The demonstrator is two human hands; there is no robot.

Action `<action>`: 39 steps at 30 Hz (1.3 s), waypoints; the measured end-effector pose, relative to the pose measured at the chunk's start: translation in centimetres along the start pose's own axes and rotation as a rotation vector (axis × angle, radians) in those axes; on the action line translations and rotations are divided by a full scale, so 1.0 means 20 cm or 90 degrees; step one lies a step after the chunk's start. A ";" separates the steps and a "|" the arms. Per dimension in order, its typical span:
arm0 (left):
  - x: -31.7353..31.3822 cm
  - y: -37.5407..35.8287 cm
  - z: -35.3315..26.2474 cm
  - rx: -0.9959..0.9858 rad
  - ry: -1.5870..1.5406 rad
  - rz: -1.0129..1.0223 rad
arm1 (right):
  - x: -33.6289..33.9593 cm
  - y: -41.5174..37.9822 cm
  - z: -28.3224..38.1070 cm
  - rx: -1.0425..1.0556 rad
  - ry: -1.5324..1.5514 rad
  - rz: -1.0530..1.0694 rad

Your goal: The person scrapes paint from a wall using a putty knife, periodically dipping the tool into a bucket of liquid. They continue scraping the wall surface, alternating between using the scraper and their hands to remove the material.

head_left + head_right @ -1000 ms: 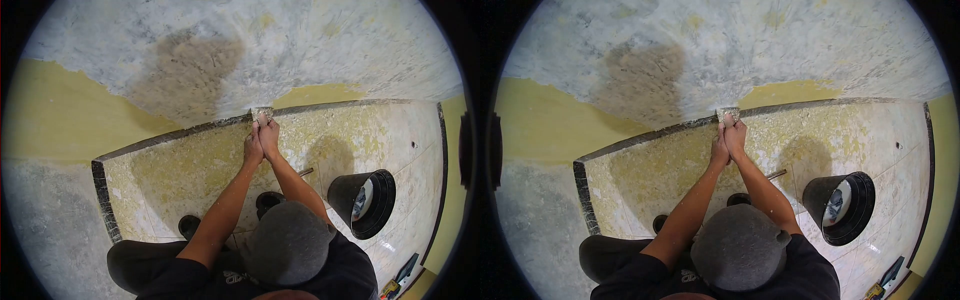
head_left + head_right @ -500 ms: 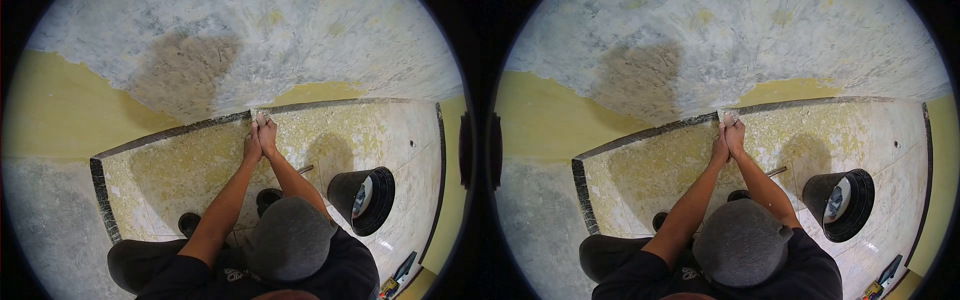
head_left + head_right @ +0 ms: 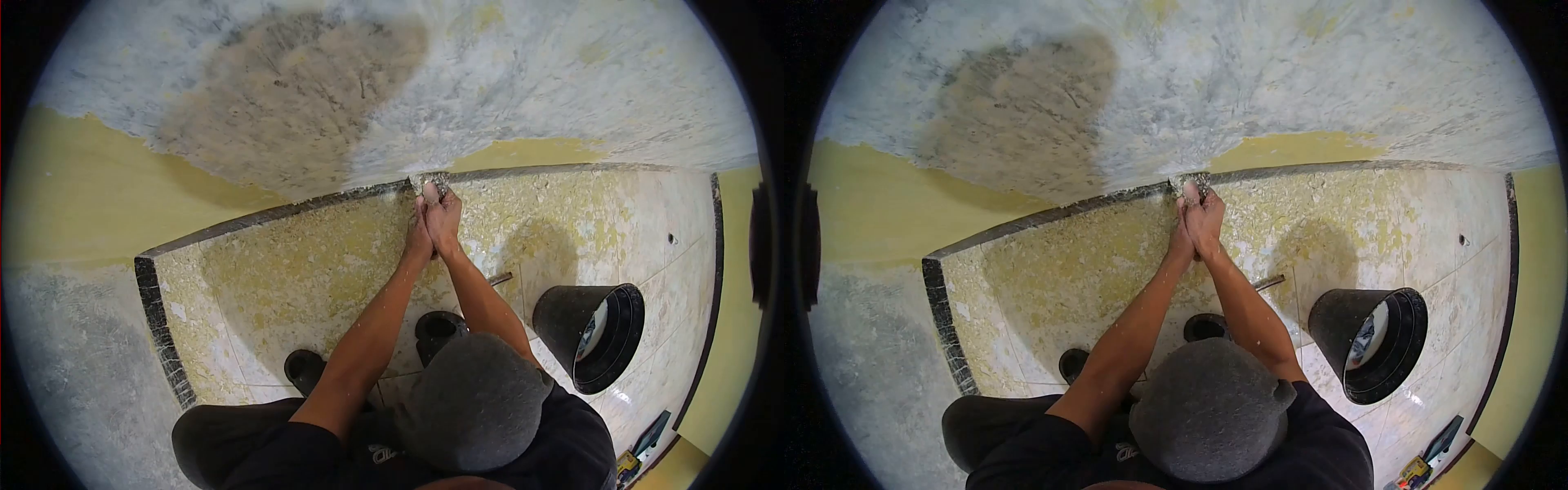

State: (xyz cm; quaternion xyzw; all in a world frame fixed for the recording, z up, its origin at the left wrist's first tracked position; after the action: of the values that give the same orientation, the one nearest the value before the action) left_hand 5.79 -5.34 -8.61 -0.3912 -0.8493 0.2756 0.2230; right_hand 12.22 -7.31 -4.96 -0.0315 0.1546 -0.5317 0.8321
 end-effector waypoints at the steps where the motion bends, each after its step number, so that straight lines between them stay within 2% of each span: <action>1: 0.01 -0.03 -0.02 0.015 0.014 0.026 | 0.01 -0.01 -0.02 -0.008 -0.004 -0.002; 3: -0.01 -0.02 -0.03 0.024 0.024 0.051 | 0.02 0.02 -0.02 0.046 -0.003 0.018; 5: -0.04 0.02 -0.02 -0.088 -0.090 0.014 | 0.02 0.03 -0.03 0.032 0.039 0.027; 6: -0.02 0.02 -0.03 -0.085 -0.090 0.012 | 0.02 0.04 -0.05 0.019 0.082 0.033; 8: 0.01 0.02 -0.04 -0.039 -0.045 0.108 | 0.01 0.05 -0.06 0.061 0.075 0.036; 9: 0.00 0.02 -0.05 -0.038 -0.047 0.107 | 0.02 0.06 -0.07 0.103 0.065 0.039; 11: 0.00 0.01 -0.06 -0.051 -0.022 0.029 | 0.03 0.07 -0.09 0.090 0.044 0.038; 14: -0.01 0.05 -0.02 0.002 0.015 0.056 | 0.03 0.08 -0.10 0.081 0.028 0.032; 17: 0.02 0.03 -0.04 0.005 0.080 0.082 | 0.04 0.06 -0.11 0.092 0.021 0.023; 21: 0.00 0.04 -0.03 -0.070 0.125 0.047 | 0.02 0.04 -0.04 0.089 0.017 0.016; 23: -0.04 0.14 0.08 -0.060 0.035 0.089 | 0.03 0.04 -0.03 0.103 0.015 0.027; 26: -0.05 0.04 -0.03 -0.033 -0.073 0.097 | 0.06 0.09 -0.08 0.124 0.005 0.054; 27: -0.09 0.09 0.02 -0.031 -0.073 0.097 | 0.08 0.10 -0.10 0.130 -0.006 0.064; 29: -0.18 0.23 0.17 -0.157 0.044 -0.027 | 0.09 0.11 -0.06 0.152 -0.045 0.074; 30: -0.17 0.21 0.13 -0.158 0.043 -0.027 | 0.09 0.11 -0.04 0.177 -0.082 0.083; 34: -0.08 0.08 0.01 -0.035 -0.029 0.039 | 0.06 0.09 0.01 0.164 -0.045 0.082; 36: -0.04 0.02 -0.05 0.031 -0.060 0.072 | 0.06 0.09 -0.01 0.101 0.009 0.084; 39: 0.00 -0.05 -0.11 0.099 -0.091 0.107 | 0.02 0.06 0.00 0.076 0.040 0.079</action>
State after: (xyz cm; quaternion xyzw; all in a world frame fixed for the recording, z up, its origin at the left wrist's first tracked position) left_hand 6.53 -5.14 -6.28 -0.4218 -0.8033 0.3855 0.1680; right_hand 13.48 -7.23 -5.23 0.0444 0.1502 -0.4882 0.8585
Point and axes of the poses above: each hand's wrist, its own y-axis towards the middle knuckle, its own x-axis out of the back of the hand, z = x × y, the point moved 2 cm from there along y, towards the middle knuckle, and after that the axes turned 15 degrees about y, right-handed, at the moved point
